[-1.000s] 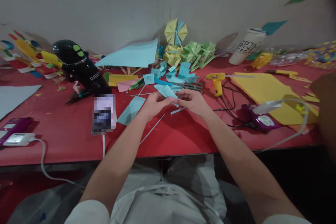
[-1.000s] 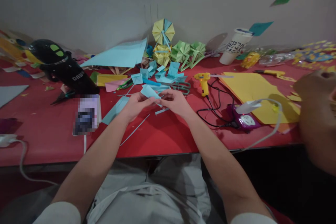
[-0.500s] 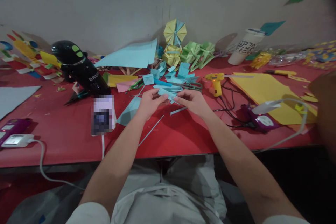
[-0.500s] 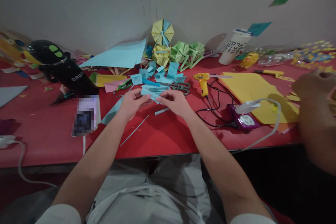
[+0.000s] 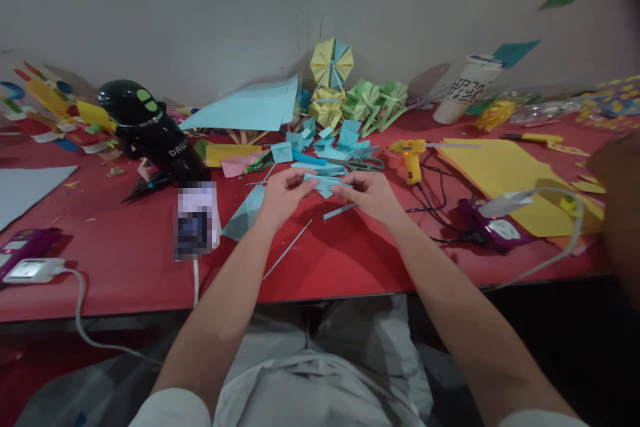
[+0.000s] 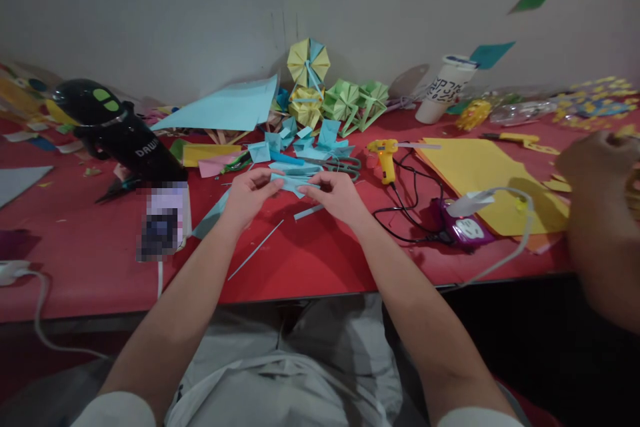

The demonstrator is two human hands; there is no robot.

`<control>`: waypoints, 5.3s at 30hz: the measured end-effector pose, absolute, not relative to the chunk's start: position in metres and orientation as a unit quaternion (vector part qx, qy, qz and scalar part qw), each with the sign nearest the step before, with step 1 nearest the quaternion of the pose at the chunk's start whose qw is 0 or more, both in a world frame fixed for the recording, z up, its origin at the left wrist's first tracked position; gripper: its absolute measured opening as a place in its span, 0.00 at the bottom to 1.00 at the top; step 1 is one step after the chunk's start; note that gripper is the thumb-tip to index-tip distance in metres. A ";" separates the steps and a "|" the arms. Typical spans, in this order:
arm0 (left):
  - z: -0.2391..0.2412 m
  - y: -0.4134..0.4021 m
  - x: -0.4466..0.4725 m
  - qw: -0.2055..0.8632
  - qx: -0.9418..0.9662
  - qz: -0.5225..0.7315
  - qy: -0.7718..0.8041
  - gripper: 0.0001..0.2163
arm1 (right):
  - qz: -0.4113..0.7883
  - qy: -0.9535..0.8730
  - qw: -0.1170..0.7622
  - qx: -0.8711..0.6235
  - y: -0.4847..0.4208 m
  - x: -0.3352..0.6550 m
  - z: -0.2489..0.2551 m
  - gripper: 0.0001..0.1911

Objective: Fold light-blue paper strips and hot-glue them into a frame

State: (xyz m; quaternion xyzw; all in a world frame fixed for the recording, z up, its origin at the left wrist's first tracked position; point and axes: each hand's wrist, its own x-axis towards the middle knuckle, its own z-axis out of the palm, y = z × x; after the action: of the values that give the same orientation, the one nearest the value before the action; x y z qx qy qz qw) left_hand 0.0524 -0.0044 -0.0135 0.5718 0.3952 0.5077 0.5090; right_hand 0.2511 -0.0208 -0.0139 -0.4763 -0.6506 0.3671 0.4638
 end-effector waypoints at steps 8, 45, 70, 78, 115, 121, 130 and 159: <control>-0.012 -0.003 0.051 0.543 0.506 0.544 0.391 0.20 | 0.380 -0.649 0.470 -0.462 -0.020 0.254 -0.015 0.23; -0.011 0.000 0.045 0.475 0.578 0.486 0.451 0.11 | 0.382 -0.627 0.480 -0.481 -0.016 0.257 -0.017 0.25; -0.024 0.004 0.047 0.380 0.658 0.467 0.451 0.04 | 0.372 -0.608 0.518 -0.472 -0.010 0.249 -0.030 0.22; -0.018 -0.001 0.047 0.350 0.680 0.455 0.455 0.11 | 0.254 -0.690 0.489 -0.469 -0.007 0.252 -0.038 0.19; -0.018 0.008 0.053 0.546 0.390 0.564 0.481 0.07 | 0.456 -0.584 0.553 -0.381 -0.013 0.250 -0.027 0.24; -0.023 0.010 0.050 0.503 0.433 0.591 0.458 0.05 | 0.411 -0.615 0.537 -0.405 -0.017 0.247 -0.024 0.22; -0.020 0.007 0.052 0.512 0.435 0.595 0.441 0.10 | 0.424 -0.617 0.518 -0.413 -0.014 0.248 -0.024 0.22; -0.018 0.000 0.057 0.558 0.437 0.574 0.410 0.11 | 0.429 -0.593 0.524 -0.436 -0.008 0.249 -0.033 0.21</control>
State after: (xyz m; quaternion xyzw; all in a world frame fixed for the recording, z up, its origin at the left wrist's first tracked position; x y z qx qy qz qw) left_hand 0.0567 -0.0003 -0.0176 0.4368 0.4098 0.5743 0.5581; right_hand 0.2490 -0.0084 -0.0333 -0.4363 -0.5929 0.4287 0.5237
